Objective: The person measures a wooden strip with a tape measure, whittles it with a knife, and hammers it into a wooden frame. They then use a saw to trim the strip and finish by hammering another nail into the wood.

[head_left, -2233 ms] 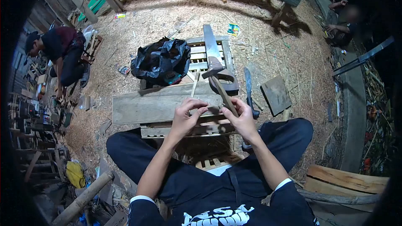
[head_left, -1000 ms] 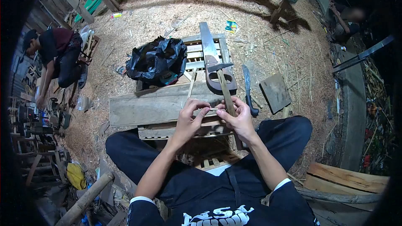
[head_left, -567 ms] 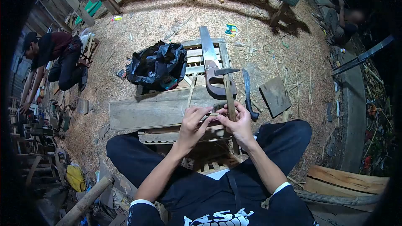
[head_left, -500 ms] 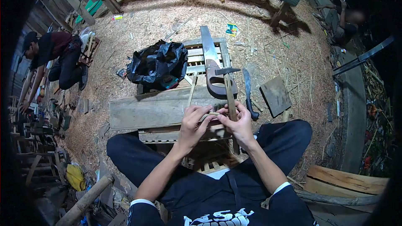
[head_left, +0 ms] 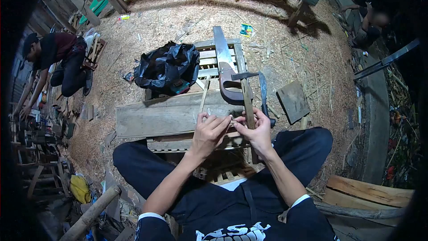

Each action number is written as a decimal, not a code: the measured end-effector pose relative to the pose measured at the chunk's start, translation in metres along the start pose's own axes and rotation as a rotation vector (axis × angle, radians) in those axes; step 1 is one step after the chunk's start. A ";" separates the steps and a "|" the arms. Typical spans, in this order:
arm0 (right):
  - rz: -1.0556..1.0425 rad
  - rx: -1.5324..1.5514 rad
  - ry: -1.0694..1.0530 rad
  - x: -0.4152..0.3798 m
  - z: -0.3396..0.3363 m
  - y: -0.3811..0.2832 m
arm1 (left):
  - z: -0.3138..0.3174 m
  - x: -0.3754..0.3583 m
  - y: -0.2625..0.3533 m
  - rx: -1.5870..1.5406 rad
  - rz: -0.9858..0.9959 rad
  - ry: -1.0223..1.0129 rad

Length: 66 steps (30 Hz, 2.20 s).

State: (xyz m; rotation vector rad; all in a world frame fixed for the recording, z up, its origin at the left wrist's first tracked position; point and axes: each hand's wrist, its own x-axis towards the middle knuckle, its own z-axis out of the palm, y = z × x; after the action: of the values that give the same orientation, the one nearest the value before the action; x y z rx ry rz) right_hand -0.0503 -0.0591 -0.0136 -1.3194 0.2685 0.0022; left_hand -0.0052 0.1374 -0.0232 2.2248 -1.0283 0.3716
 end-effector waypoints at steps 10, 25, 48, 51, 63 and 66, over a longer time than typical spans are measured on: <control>-0.077 -0.111 0.152 -0.005 0.002 0.039 | 0.023 -0.008 -0.006 -0.087 -0.258 0.073; -0.098 -0.286 0.247 -0.005 0.008 0.054 | 0.039 -0.010 -0.008 0.007 -0.297 0.075; -0.071 -0.285 0.223 0.000 0.004 0.051 | 0.040 -0.009 -0.010 -0.020 -0.254 0.029; -0.056 -0.308 0.239 -0.002 0.006 0.047 | 0.042 -0.006 -0.009 -0.061 -0.286 0.042; -0.110 -0.373 0.269 0.001 0.009 0.048 | 0.046 -0.011 -0.011 -0.061 -0.308 0.054; -0.117 -0.370 0.285 0.002 0.009 0.049 | 0.048 -0.011 -0.011 -0.043 -0.303 0.073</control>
State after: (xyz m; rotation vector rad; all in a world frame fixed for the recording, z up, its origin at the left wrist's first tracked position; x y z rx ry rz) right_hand -0.0545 -0.0381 -0.0587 -1.7041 0.4477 -0.2472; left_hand -0.0047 0.1169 -0.0687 2.2659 -0.6416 0.2910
